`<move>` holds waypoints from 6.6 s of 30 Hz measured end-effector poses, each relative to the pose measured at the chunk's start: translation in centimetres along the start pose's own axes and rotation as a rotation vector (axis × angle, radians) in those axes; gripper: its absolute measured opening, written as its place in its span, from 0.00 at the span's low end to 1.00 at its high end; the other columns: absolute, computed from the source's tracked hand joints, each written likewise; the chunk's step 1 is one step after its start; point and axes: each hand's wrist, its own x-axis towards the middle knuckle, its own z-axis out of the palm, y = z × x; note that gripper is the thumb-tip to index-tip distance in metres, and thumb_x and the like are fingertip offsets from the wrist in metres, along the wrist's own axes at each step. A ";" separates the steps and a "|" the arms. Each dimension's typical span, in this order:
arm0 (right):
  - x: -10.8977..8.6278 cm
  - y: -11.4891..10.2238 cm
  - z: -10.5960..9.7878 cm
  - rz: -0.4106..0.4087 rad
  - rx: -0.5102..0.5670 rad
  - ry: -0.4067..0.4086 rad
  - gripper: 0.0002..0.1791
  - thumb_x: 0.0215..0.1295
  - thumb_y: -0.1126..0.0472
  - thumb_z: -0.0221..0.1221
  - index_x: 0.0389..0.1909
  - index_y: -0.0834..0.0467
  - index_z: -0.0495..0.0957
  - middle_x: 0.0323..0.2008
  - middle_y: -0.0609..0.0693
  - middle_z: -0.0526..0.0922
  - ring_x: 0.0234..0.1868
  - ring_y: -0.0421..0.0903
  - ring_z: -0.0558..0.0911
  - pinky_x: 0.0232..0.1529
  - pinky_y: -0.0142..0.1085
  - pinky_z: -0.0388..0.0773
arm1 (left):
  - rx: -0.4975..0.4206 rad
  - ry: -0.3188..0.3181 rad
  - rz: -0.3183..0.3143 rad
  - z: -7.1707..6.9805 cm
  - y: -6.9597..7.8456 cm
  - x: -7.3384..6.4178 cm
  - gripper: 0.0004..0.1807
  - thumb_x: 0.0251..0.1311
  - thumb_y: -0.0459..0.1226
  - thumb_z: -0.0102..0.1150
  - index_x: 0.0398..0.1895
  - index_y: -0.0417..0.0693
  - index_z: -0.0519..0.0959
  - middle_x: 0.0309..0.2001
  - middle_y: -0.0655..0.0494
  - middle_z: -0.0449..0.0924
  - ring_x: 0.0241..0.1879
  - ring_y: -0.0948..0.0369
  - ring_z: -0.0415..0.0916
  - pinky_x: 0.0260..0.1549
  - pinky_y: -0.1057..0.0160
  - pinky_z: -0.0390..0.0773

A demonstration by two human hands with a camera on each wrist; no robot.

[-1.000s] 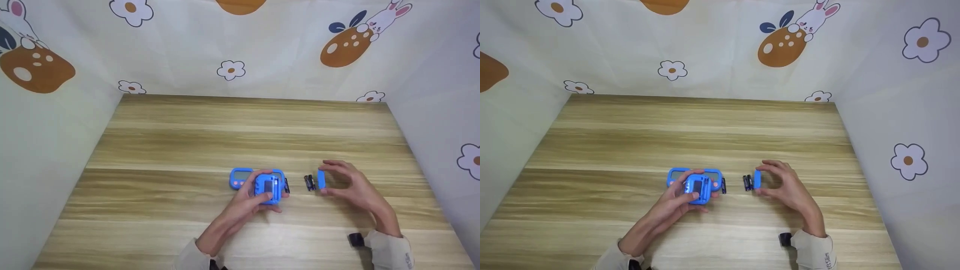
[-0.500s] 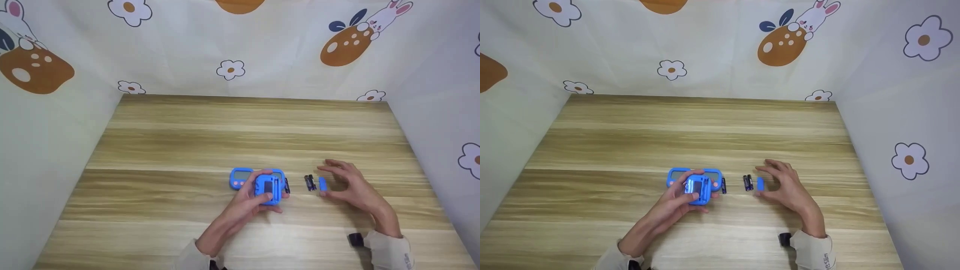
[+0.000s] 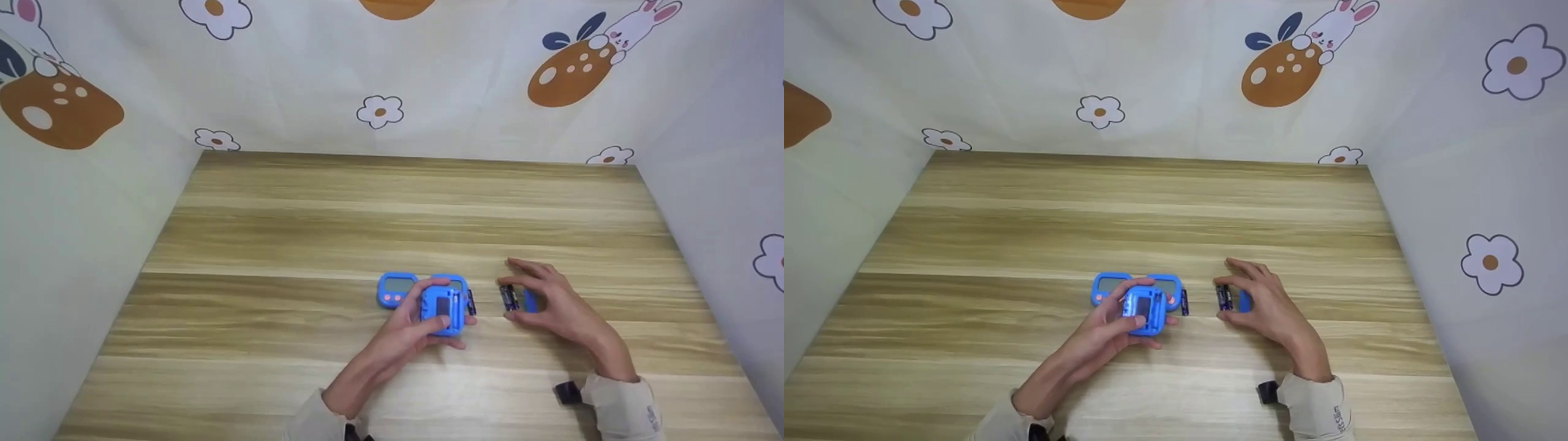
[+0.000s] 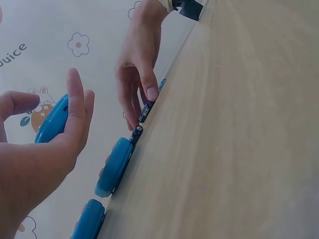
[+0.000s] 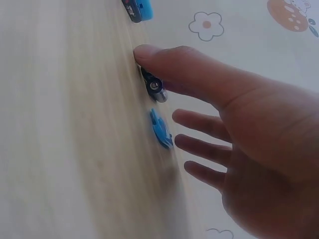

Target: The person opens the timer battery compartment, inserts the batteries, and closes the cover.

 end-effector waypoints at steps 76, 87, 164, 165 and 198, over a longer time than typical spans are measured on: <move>0.5 -9.2 5.3 0.124 0.853 -0.004 0.30 0.59 0.67 0.68 0.61 0.56 0.67 0.44 0.65 0.78 0.43 0.61 0.80 0.29 0.54 0.83 | 0.333 0.076 0.180 0.4 -2.0 0.5 0.36 0.58 0.19 0.57 0.68 0.46 0.58 0.60 0.37 0.63 0.47 0.42 0.75 0.31 0.56 0.84; 0.0 -6.4 1.3 -0.060 0.436 0.029 0.29 0.60 0.64 0.68 0.62 0.55 0.71 0.45 0.54 0.82 0.44 0.55 0.81 0.37 0.44 0.82 | 0.129 -0.010 0.095 0.0 -1.3 0.4 0.46 0.56 0.14 0.51 0.75 0.49 0.47 0.68 0.30 0.53 0.57 0.34 0.70 0.48 0.41 0.78; 0.6 -7.5 3.9 -0.130 0.554 -0.036 0.29 0.56 0.62 0.71 0.58 0.56 0.73 0.33 0.52 0.81 0.31 0.49 0.80 0.33 0.37 0.81 | 0.179 0.185 -0.004 0.1 -2.4 0.5 0.31 0.64 0.27 0.59 0.67 0.48 0.60 0.60 0.34 0.63 0.48 0.40 0.78 0.41 0.43 0.82; 0.6 -7.6 3.9 -0.136 0.545 -0.032 0.29 0.56 0.61 0.71 0.58 0.56 0.73 0.33 0.51 0.81 0.31 0.49 0.80 0.33 0.37 0.81 | 0.183 0.192 0.001 0.1 -2.4 0.5 0.31 0.63 0.26 0.59 0.67 0.48 0.61 0.60 0.34 0.64 0.48 0.40 0.78 0.40 0.43 0.82; 0.6 -7.8 4.5 -0.115 0.575 0.078 0.25 0.57 0.63 0.70 0.57 0.55 0.78 0.42 0.50 0.86 0.38 0.51 0.86 0.34 0.40 0.84 | 0.186 0.229 0.021 0.0 -1.6 0.3 0.31 0.66 0.29 0.58 0.70 0.50 0.60 0.63 0.36 0.61 0.48 0.42 0.78 0.35 0.48 0.84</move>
